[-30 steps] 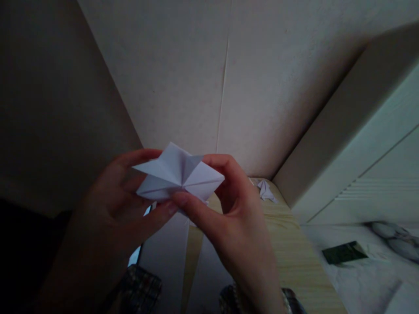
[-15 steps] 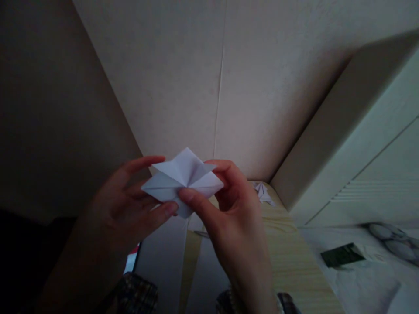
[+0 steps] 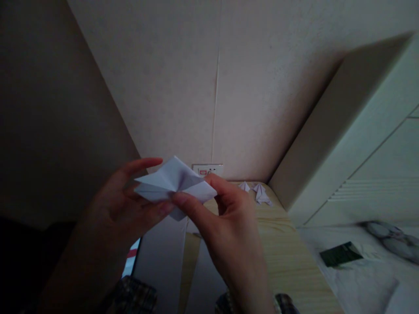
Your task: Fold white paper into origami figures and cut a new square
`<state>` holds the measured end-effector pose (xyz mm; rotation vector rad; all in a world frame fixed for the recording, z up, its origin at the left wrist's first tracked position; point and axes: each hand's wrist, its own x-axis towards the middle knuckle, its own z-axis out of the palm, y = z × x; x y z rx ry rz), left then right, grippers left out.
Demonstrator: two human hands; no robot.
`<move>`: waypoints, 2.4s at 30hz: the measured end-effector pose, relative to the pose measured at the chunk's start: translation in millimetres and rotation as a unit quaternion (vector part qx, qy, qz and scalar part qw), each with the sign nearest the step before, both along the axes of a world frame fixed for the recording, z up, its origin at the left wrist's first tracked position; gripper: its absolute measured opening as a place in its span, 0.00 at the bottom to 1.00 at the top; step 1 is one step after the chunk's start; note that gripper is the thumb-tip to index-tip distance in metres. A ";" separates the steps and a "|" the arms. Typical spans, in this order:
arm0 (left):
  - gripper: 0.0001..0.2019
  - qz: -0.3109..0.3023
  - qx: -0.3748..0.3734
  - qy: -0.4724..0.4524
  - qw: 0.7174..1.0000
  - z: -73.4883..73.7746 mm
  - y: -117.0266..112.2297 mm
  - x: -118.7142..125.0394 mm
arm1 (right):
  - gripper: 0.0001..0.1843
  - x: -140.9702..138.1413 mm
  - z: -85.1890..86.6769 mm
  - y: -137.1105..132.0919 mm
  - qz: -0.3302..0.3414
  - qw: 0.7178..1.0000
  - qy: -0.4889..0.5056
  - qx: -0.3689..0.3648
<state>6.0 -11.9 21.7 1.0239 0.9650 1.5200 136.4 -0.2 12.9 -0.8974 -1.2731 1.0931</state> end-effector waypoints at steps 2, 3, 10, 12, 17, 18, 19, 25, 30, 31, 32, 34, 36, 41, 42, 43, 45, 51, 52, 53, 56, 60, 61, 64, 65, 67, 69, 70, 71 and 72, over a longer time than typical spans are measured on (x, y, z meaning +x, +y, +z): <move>0.21 0.013 0.006 -0.005 1.000 0.9 -0.6 0.1 | 0.02 -0.4 1.0 0.3 0.018 1.000 -0.006 -0.002; 0.20 0.021 0.011 -0.005 1.000 1.2 -0.9 0.0 | 0.03 -0.4 1.6 0.2 0.028 1.000 -0.010 -0.004; 0.25 0.034 0.012 -0.037 0.999 -0.4 0.8 -0.1 | 0.03 -0.2 1.6 -0.8 0.007 0.999 -0.046 -0.007; 0.25 0.032 0.010 -0.037 0.999 -0.6 1.6 0.1 | 0.04 -1.2 1.2 -1.0 0.005 0.999 -0.054 0.004; 0.21 0.049 0.054 -0.021 0.997 -3.0 2.4 -1.5 | 0.08 -5.0 0.1 -3.8 -0.008 0.997 -0.080 0.016; 0.20 0.053 0.066 -0.016 0.996 -4.1 2.3 -1.8 | 0.09 -5.6 -0.4 -4.7 -0.014 0.996 -0.086 0.017; 0.19 0.057 0.075 -0.013 0.995 -5.2 2.2 -1.9 | 0.10 -6.0 -0.9 -5.4 -0.022 0.995 -0.092 0.016; 0.18 0.064 0.075 -0.040 0.994 -7.7 2.7 2.4 | 0.09 -5.0 -1.2 -4.0 -0.019 0.996 -0.081 0.009; 0.21 0.104 0.051 -0.039 0.992 -6.9 6.6 1.3 | 0.11 0.4 -1.0 0.6 -0.024 0.995 -0.093 0.015; 0.21 0.095 0.048 -0.040 0.993 -7.7 7.7 -0.1 | 0.11 1.2 -1.3 1.0 -0.027 0.995 -0.097 0.019; 0.22 0.082 0.046 -0.038 0.995 -8.7 8.8 -1.6 | 0.11 1.7 -1.6 1.1 -0.027 0.994 -0.102 0.022; 0.22 0.067 0.041 -0.028 0.997 -10.9 11.0 -4.4 | 0.11 2.2 -1.9 1.1 -0.020 0.993 -0.116 0.029; 0.21 0.067 0.034 -0.015 0.997 -12.2 12.8 -6.0 | 0.12 2.4 -1.7 1.1 -0.019 0.991 -0.128 0.032; 0.20 0.068 0.016 -0.016 0.997 -8.9 12.6 -6.4 | 0.10 3.0 -0.4 0.6 -0.019 0.987 -0.154 0.048; 0.20 0.070 0.013 -0.015 0.997 -7.7 11.5 -6.5 | 0.09 3.0 -0.2 0.5 -0.018 0.985 -0.161 0.053; 0.20 0.073 0.008 -0.013 0.997 -6.7 10.3 -6.8 | 0.08 2.9 0.0 0.4 -0.018 0.984 -0.170 0.057; 0.20 0.086 0.006 -0.007 0.996 -5.1 7.3 -7.7 | 0.06 2.5 0.3 0.3 -0.016 0.979 -0.191 0.064; 0.20 0.112 0.021 0.000 0.993 -3.1 1.1 -8.1 | 0.08 1.6 2.8 -2.8 0.003 0.983 -0.174 0.063; 0.20 0.110 0.016 0.004 0.994 -2.9 1.0 -7.4 | 0.09 1.7 3.2 -3.6 -0.001 0.983 -0.175 0.061; 0.20 0.110 0.011 0.009 0.994 -2.7 1.0 -6.6 | 0.10 2.0 3.5 -4.0 -0.006 0.982 -0.179 0.061; 0.21 0.123 0.004 0.013 0.992 -1.7 0.9 -4.1 | 0.10 3.9 3.8 -3.3 -0.008 0.981 -0.185 0.062; 0.20 0.114 -0.004 0.043 0.993 2.2 -2.3 -2.1 | 0.06 7.4 5.1 0.1 0.009 0.983 -0.172 0.056; 0.20 0.107 0.002 0.056 0.993 3.3 -3.3 -1.9 | 0.06 8.0 5.7 0.5 0.006 0.985 -0.164 0.058; 0.20 0.076 0.009 0.087 0.993 5.7 -6.0 -1.7 | 0.08 9.1 7.0 -0.3 -0.005 0.988 -0.142 0.066; 0.20 0.063 0.003 0.096 0.993 6.0 -6.6 -1.6 | 0.07 9.1 7.1 -1.0 -0.007 0.988 -0.139 0.068; 0.20 0.034 -0.016 0.112 0.993 5.7 -7.4 -1.6 | 0.05 8.9 6.6 -2.3 -0.008 0.988 -0.136 0.067; 0.19 0.010 -0.021 0.118 0.993 4.7 -7.8 -1.7 | 0.07 8.5 5.7 -3.4 -0.012 0.990 -0.129 0.056; 0.19 0.003 -0.019 0.116 0.993 4.2 -7.9 -1.8 | 0.08 8.2 5.4 -3.8 -0.014 0.991 -0.124 0.048; 0.19 -0.003 -0.018 0.113 0.993 3.9 -7.8 -1.7 | 0.09 7.9 5.2 -4.2 -0.015 0.992 -0.117 0.040; 0.20 -0.005 -0.017 0.107 0.994 3.7 -7.6 -1.6 | 0.10 7.7 5.1 -4.4 -0.016 0.993 -0.111 0.034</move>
